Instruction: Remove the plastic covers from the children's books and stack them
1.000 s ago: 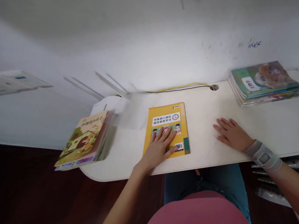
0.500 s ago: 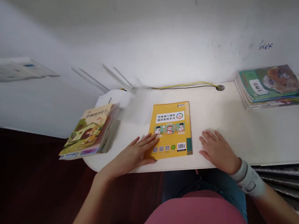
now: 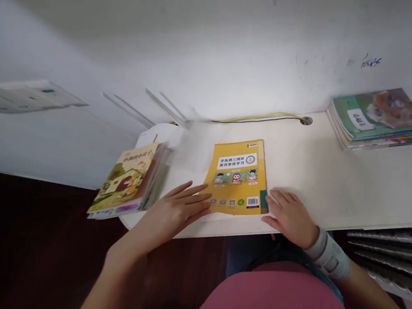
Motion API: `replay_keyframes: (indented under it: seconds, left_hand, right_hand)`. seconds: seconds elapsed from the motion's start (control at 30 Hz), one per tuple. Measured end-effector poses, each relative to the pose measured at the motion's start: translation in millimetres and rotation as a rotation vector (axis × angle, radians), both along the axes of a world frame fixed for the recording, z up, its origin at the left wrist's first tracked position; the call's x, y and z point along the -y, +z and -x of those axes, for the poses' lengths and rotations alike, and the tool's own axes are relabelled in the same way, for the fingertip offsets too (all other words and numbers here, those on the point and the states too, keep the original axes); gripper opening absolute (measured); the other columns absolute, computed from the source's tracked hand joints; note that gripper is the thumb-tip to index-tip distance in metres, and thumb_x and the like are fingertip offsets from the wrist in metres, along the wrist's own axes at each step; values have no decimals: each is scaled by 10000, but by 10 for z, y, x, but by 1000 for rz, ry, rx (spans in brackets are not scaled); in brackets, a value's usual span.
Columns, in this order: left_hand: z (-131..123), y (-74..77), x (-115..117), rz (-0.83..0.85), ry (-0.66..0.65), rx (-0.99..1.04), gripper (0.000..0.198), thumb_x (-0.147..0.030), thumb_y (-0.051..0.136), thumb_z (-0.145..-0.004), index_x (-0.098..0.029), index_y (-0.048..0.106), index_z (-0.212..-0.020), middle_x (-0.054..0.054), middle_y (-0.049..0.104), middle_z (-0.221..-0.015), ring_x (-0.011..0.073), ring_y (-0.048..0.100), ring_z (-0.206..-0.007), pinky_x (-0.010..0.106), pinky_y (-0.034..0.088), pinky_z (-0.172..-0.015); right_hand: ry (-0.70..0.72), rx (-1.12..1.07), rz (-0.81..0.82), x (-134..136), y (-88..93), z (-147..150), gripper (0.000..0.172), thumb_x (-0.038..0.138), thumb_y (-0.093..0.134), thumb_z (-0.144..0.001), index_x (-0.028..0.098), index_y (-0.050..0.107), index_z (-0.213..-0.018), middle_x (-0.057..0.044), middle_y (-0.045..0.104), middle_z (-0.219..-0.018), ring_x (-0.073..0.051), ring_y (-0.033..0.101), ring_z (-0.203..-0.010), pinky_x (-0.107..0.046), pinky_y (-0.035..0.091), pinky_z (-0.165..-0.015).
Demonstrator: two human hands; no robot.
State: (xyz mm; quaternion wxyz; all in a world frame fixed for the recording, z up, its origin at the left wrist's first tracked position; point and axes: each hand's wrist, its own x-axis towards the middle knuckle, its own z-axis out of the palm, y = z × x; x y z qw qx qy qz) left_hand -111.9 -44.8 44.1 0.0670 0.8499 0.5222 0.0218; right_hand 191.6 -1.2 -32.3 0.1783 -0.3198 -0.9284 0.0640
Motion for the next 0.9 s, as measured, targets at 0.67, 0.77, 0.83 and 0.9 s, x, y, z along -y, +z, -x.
replay_keyframes:
  seconds: [0.67,0.77,0.83,0.9]
  left_hand:
    - [-1647,-407,-440,-165,85,268,532,-503,392,-922,-311,372,-1418,54,198,-1568,397,5,-1430,702,180,-1054]
    - [-1747,-522,-480,-150,21,111,553,-563,412,-890,-285,467,-1365,79,345,-1508,426,144,-1407,736,150,-1038]
    - [-1838,-587,-488,-153,-26,57,588,-600,396,-878,-278,469,-1364,85,364,-1497,414,206,-1394,727,157,-1044]
    - [-1935,-636,-494,-144,-66,30,610,-621,360,-879,-273,458,-1371,85,371,-1493,394,248,-1386,716,178,-1046]
  right_hand:
    - [-218,-78,-22,-60,20,-354,307,311,406,-936,152,655,-1019,-187,605,-1210,-296,531,-1167,-468,442,-934]
    - [-403,108,-80,-52,-55,-771,453,433,447,-921,196,539,-1296,-212,373,-1456,-366,329,-1349,-569,347,-1010]
    - [-447,194,-78,-14,-110,-973,535,488,464,-903,240,459,-1377,-198,301,-1502,-376,272,-1377,-586,315,-1024]
    - [-450,252,-68,26,-157,-1084,570,518,464,-895,259,428,-1402,-187,275,-1518,-371,259,-1384,-579,296,-1038]
